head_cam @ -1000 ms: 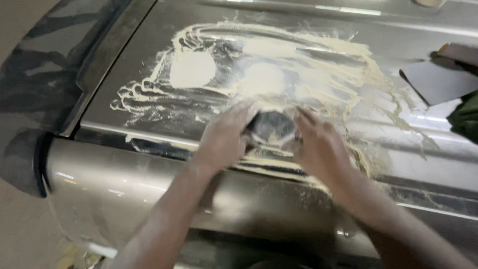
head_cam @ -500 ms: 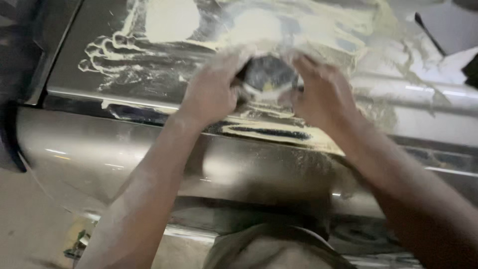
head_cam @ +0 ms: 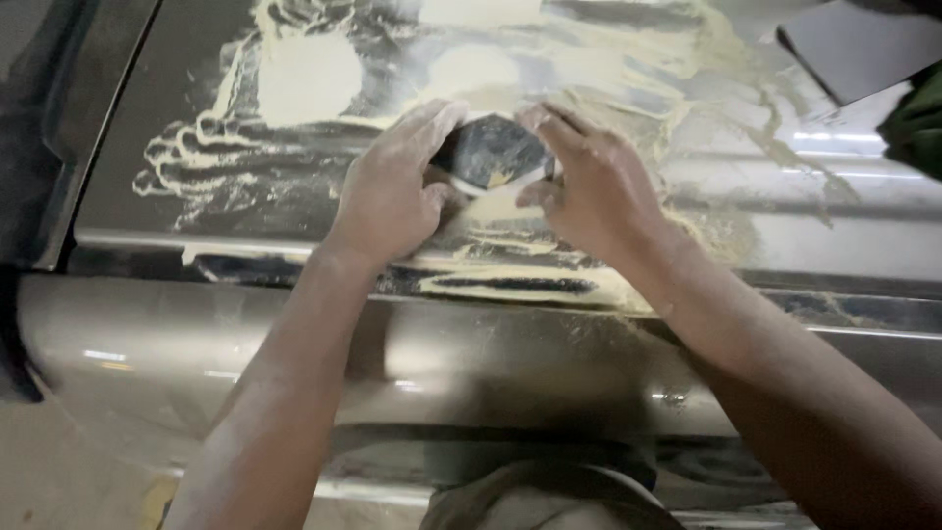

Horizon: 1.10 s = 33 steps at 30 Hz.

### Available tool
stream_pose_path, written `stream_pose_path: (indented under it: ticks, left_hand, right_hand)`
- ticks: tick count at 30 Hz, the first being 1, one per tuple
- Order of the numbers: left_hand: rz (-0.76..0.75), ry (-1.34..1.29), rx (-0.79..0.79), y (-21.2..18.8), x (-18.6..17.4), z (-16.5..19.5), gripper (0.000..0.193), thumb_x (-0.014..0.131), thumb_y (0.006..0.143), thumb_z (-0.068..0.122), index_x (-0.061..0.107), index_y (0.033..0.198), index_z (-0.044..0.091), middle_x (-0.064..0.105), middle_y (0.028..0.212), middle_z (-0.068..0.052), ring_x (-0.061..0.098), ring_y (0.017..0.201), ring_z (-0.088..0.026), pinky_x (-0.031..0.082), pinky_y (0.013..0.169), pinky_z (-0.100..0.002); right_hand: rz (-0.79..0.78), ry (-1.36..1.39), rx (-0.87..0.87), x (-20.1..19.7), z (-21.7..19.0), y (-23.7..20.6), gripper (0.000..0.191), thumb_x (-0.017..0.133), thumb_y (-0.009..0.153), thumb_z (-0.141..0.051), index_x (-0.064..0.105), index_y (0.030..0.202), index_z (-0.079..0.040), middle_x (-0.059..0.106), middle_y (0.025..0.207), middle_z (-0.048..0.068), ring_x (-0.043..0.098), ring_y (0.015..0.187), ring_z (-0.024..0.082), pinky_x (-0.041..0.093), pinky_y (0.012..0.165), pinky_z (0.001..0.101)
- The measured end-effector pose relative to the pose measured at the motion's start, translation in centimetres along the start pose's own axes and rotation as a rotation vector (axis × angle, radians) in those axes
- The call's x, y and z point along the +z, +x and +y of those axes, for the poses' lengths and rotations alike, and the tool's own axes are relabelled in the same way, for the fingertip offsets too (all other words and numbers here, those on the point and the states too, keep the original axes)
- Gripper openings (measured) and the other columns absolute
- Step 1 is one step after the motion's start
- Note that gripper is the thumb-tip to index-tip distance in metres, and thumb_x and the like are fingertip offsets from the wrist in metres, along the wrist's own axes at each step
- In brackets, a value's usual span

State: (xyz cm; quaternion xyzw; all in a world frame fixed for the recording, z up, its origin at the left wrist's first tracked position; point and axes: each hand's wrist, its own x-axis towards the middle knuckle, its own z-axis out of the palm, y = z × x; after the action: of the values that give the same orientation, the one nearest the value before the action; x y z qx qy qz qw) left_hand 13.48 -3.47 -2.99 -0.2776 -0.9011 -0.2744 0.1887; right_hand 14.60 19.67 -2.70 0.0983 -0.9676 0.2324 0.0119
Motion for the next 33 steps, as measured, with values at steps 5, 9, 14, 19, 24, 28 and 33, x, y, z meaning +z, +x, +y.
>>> stream_pose_path:
  ticks: [5, 9, 14, 19, 24, 28, 33]
  left_hand:
    - [-0.028, -0.057, -0.011, -2.4, -0.6, 1.6, 0.074, 0.072, 0.073, -0.002, 0.053, 0.144, 0.005, 0.057, 0.146, -0.018, 0.050, 0.139, -0.035, 0.038, 0.119, -0.042]
    - [-0.019, -0.056, -0.009, -1.7, -0.4, 1.2, 0.073, 0.075, 0.074, 0.003, 0.053, 0.143, 0.002, 0.056, 0.144, -0.020, 0.051, 0.136, -0.037, 0.039, 0.116, -0.043]
    - [-0.042, -0.052, -0.023, -0.7, -1.1, 1.0, 0.069, 0.074, 0.076, 0.003, 0.054, 0.142, 0.002, 0.057, 0.145, -0.020, 0.051, 0.137, -0.038, 0.041, 0.116, -0.043]
    - [-0.081, 0.005, -0.021, -1.6, -1.2, 2.3, 0.075, 0.071, 0.071, 0.000, 0.053, 0.143, 0.004, 0.057, 0.142, -0.018, 0.051, 0.136, -0.038, 0.039, 0.115, -0.045]
    - [-0.061, 0.026, -0.075, -0.4, -0.7, 0.7, 0.070, 0.070, 0.079, 0.001, 0.052, 0.146, 0.005, 0.056, 0.148, -0.017, 0.050, 0.139, -0.035, 0.038, 0.117, -0.043]
    - [-0.054, -0.056, -0.036, -2.4, -0.3, 1.0, 0.072, 0.075, 0.076, 0.005, 0.051, 0.143, 0.003, 0.054, 0.145, -0.020, 0.049, 0.138, -0.034, 0.037, 0.120, -0.042]
    - [-0.062, -0.003, -0.082, -1.2, -0.5, 0.9, 0.070, 0.073, 0.076, 0.000, 0.053, 0.143, 0.004, 0.057, 0.146, -0.018, 0.050, 0.139, -0.034, 0.035, 0.119, -0.042]
  right_hand:
    - [0.284, -0.213, -0.434, -0.5, -0.5, -3.4, 0.066, 0.081, 0.082, -0.021, 0.058, 0.139, 0.003, 0.060, 0.140, 0.025, 0.074, 0.080, 0.030, 0.061, 0.055, 0.0295]
    - [0.107, -0.113, -0.236, -1.0, -1.1, -2.4, 0.063, 0.078, 0.085, -0.019, 0.054, 0.141, -0.002, 0.055, 0.147, 0.022, 0.074, 0.071, 0.028, 0.059, 0.042, 0.0262]
    - [0.029, -0.125, -0.126, -1.6, -1.5, -1.4, 0.064, 0.074, 0.088, -0.017, 0.050, 0.146, -0.004, 0.058, 0.141, 0.021, 0.073, 0.062, 0.026, 0.056, 0.039, 0.0274]
    - [0.292, -0.263, -0.435, -1.0, -0.4, -2.8, 0.062, 0.074, 0.087, -0.021, 0.054, 0.142, 0.001, 0.057, 0.145, 0.022, 0.074, 0.076, 0.027, 0.058, 0.053, 0.0296]
    - [0.108, -0.026, -0.168, 0.0, 0.3, -0.4, 0.059, 0.074, 0.089, -0.017, 0.056, 0.144, -0.006, 0.060, 0.140, 0.018, 0.072, 0.087, 0.026, 0.060, 0.053, 0.0262]
    - [0.283, -0.250, -0.436, 0.2, 0.7, -2.8, 0.061, 0.076, 0.079, -0.013, 0.058, 0.136, 0.002, 0.060, 0.146, 0.019, 0.073, 0.088, 0.027, 0.060, 0.064, 0.0301]
    - [0.094, -0.088, -0.203, -0.3, -0.2, -1.5, 0.052, 0.072, 0.094, -0.010, 0.055, 0.142, 0.001, 0.051, 0.152, 0.021, 0.069, 0.053, 0.025, 0.049, 0.032, 0.0294]
